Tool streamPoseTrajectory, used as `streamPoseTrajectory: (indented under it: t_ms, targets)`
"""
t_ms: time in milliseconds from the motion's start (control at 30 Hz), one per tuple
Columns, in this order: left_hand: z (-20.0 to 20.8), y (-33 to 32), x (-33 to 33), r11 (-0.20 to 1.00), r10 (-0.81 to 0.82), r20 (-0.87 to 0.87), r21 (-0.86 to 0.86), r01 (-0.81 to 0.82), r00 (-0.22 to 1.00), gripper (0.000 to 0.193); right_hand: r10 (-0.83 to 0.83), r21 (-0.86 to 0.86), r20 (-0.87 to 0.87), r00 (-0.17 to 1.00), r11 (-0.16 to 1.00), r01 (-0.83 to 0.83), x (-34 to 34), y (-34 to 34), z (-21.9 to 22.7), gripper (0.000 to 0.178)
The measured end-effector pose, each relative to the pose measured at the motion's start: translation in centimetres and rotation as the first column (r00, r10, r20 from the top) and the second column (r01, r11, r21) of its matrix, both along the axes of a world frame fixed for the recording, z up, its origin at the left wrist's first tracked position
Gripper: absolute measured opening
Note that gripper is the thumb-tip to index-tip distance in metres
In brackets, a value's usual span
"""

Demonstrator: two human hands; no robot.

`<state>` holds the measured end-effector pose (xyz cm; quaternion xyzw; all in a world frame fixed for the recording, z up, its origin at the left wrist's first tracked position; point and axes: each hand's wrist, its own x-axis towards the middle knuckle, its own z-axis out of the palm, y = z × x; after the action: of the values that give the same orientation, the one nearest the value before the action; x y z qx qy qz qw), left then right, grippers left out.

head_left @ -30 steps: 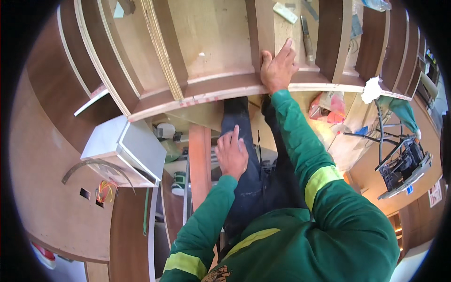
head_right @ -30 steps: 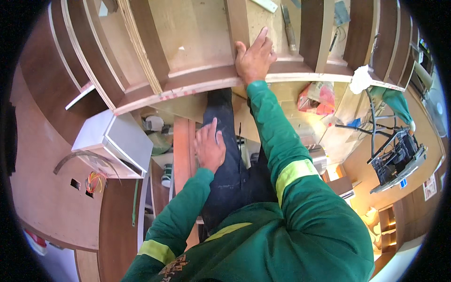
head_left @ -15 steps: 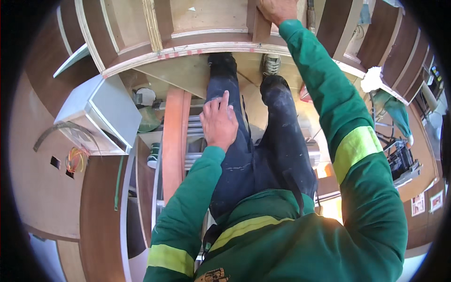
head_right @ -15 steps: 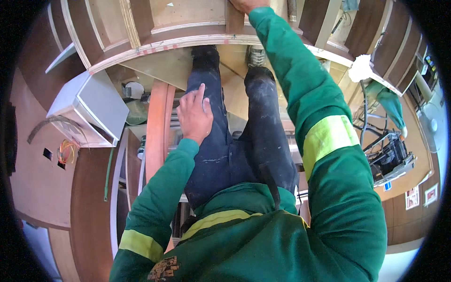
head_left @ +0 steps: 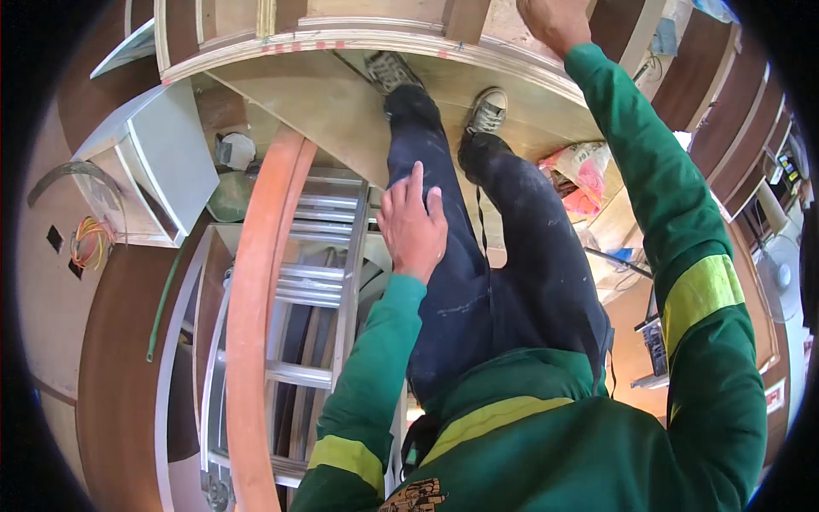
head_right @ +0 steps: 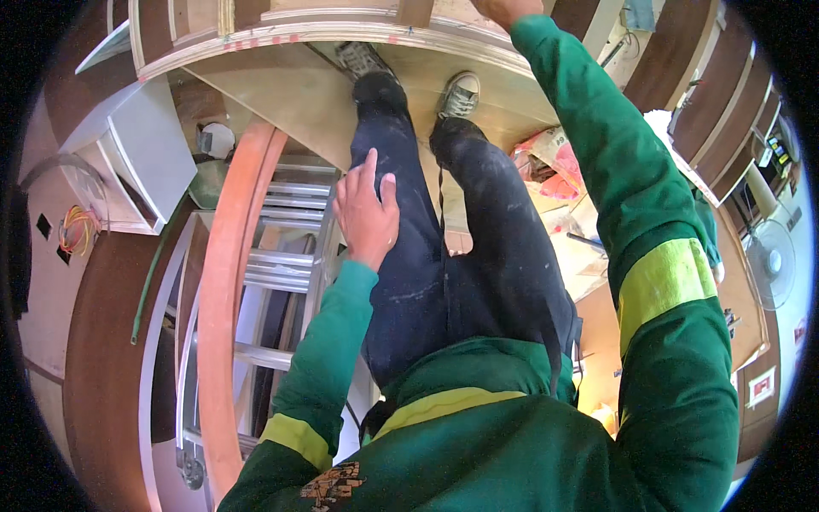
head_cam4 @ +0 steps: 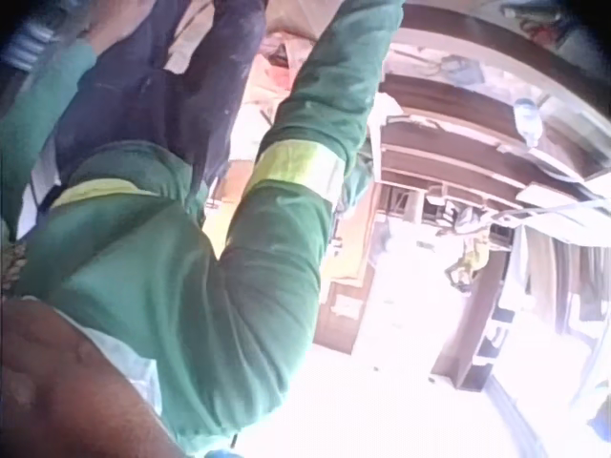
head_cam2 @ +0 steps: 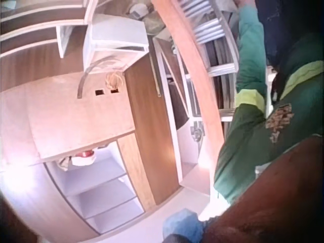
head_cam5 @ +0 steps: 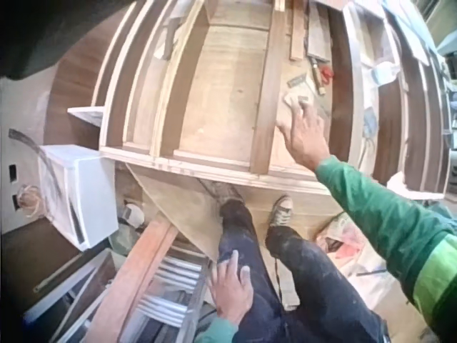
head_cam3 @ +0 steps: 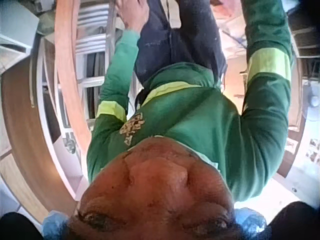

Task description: The person prepares the interior of a wooden cabinet by wiping the surfaces with a cloth, sanding the edges with a sanding block, and checking the fit of a curved wooden component against the frame.

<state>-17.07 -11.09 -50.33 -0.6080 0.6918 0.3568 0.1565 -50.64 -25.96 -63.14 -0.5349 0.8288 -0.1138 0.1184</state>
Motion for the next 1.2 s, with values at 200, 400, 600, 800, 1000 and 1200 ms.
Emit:
streamPoseTrajectory:
  t_ms: [200, 400, 600, 800, 1000, 1200]
  targets:
    - [-3.4, -1.7, -1.8, 0.984, 0.083, -0.303, -0.128, -0.127, 0.949, 0.050, -0.324, -0.279, 0.357, 0.876, 0.858, 0.431, -2.6, -2.7, -5.5, 0.064]
    - [-8.0, -16.5, -10.8, 0.922, -0.147, -0.377, -0.388, -0.011, 0.914, 0.071, -0.363, 0.031, 0.720, 0.592, 0.868, 0.496, 1.1, -3.4, -3.9, 0.044]
    - [-12.8, -22.4, -14.6, 0.924, -0.329, -0.318, -0.302, 0.234, 0.889, 0.053, -0.342, 0.062, 0.648, 0.681, 0.914, 0.400, 1.8, -4.2, -2.4, 0.036]
    - [-10.8, -21.4, -15.2, 0.999, 0.022, -0.436, 0.049, 0.000, 0.900, 0.039, -0.355, 0.005, 0.601, 0.716, 0.898, 0.441, 1.9, -3.8, -6.2, 0.035]
    - [-12.8, -21.6, -14.6, 0.963, -0.236, -0.296, -0.199, 0.181, 0.926, 0.044, -0.327, -0.046, 0.709, 0.624, 0.862, 0.504, 3.2, -4.1, -4.8, 0.031]
    - [-12.7, -22.2, -14.7, 0.972, -0.234, -0.418, -0.130, 0.197, 0.878, 0.053, -0.330, -0.048, 0.753, 0.570, 0.835, 0.548, 3.6, -4.2, -4.1, 0.031]
